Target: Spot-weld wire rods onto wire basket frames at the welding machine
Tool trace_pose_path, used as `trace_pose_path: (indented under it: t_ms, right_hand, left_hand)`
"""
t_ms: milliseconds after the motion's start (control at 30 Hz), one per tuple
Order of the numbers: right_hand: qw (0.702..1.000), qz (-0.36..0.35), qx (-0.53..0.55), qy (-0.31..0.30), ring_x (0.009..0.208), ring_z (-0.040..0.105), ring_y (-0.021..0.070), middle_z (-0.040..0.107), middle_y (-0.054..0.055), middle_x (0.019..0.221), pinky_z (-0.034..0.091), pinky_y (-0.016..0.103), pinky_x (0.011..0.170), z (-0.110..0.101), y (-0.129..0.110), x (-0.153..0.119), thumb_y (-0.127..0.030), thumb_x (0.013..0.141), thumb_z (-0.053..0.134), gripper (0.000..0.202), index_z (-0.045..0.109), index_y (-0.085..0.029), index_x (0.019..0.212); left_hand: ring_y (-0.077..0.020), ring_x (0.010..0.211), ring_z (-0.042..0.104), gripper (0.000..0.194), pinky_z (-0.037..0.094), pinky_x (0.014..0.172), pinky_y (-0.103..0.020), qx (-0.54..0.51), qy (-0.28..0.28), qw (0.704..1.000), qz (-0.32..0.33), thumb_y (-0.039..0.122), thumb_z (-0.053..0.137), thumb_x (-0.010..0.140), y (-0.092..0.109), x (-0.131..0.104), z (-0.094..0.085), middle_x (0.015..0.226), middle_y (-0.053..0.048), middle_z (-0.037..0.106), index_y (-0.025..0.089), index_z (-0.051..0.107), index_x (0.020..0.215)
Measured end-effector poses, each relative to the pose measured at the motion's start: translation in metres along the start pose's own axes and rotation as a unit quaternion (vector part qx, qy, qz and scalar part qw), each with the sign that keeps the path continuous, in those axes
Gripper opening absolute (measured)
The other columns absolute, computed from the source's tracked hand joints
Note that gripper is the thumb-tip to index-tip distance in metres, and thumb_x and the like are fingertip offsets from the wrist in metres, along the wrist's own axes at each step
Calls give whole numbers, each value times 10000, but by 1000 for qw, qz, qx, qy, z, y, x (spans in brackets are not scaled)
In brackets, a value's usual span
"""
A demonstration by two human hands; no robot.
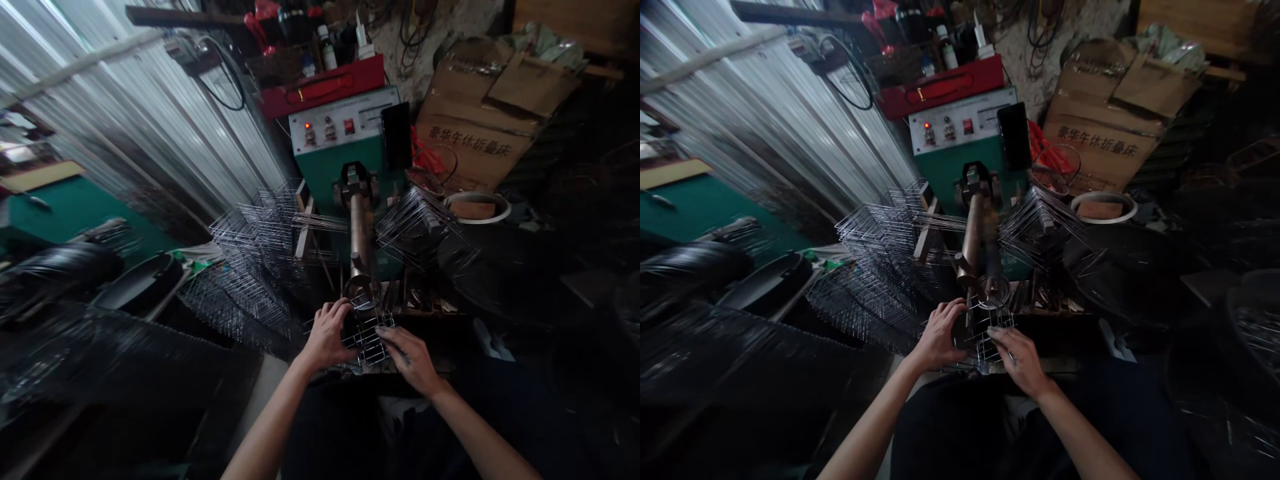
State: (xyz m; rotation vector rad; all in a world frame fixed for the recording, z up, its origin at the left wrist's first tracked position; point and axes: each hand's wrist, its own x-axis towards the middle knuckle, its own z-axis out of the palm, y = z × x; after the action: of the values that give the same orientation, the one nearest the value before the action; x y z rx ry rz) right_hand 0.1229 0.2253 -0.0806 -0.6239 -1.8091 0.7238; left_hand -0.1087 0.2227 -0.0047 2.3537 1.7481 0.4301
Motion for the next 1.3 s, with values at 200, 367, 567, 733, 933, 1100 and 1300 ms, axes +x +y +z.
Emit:
trace_pose_path:
  t_ms: [200, 367, 567, 733, 933, 1100, 1300]
  right_hand:
    - [1000, -1, -3, 5, 1064, 679, 196, 710, 42, 1176, 563, 343, 940, 0, -1, 5, -143, 985, 546, 372, 631, -305, 1309]
    - [1000, 21, 2, 5, 1057, 684, 212, 717, 50, 1159, 570, 369, 934, -2, -3, 6, -177, 990, 545, 334, 651, -295, 1283]
    - [998, 48, 29, 1, 1063, 675, 215, 713, 51, 1153, 557, 375, 948, 0, -4, 5, -197, 992, 553, 296, 667, -284, 1251]
    - [994, 86, 56, 23, 1000, 687, 211, 723, 40, 1090, 557, 342, 911, -2, -7, 7, -237, 976, 595, 226, 703, -282, 1169]
    - [990, 136, 39, 5, 923, 684, 214, 725, 46, 999, 531, 307, 850, -10, -12, 15, -306, 951, 634, 144, 716, -225, 1038]
    - [987, 154, 37, 8, 787, 652, 186, 694, 20, 852, 498, 273, 753, -11, -15, 17, -341, 932, 649, 141, 678, -206, 904]
    - [991, 130, 11, 37, 820, 654, 208, 701, 36, 870, 505, 298, 764, -7, -3, 32, -372, 921, 644, 168, 683, -208, 915]
  left_hand:
    - [-345, 1201, 462, 831, 391, 986, -480, -2, -9, 1000, -8, 395, 828, 513, 1, 2, -3, 1445, -105, 477, 243, 469, 1248]
    - [-361, 1195, 478, 826, 391, 989, -501, -8, -37, 999, -17, 383, 821, 510, 1, 4, -6, 1446, -107, 474, 251, 475, 1248]
    - [-364, 1180, 489, 804, 410, 972, -499, -10, -35, 999, -20, 409, 817, 534, 3, 5, -6, 1421, -112, 489, 252, 484, 1248]
    - [-337, 1170, 504, 763, 398, 994, -483, -22, -17, 1000, -12, 514, 790, 614, 7, 2, -5, 1388, -117, 510, 240, 477, 1254]
    - [-347, 1139, 508, 822, 419, 949, -474, -11, -13, 1000, -21, 478, 816, 562, 6, 2, -1, 1366, -111, 517, 235, 468, 1266]
    - [-357, 1154, 498, 845, 395, 977, -495, -30, -18, 999, -27, 478, 840, 511, 4, 4, 0, 1345, -100, 522, 241, 484, 1239]
    - [-344, 1132, 501, 825, 421, 929, -477, -49, 2, 998, -37, 466, 829, 526, -6, 19, 1, 1293, -92, 544, 227, 488, 1238]
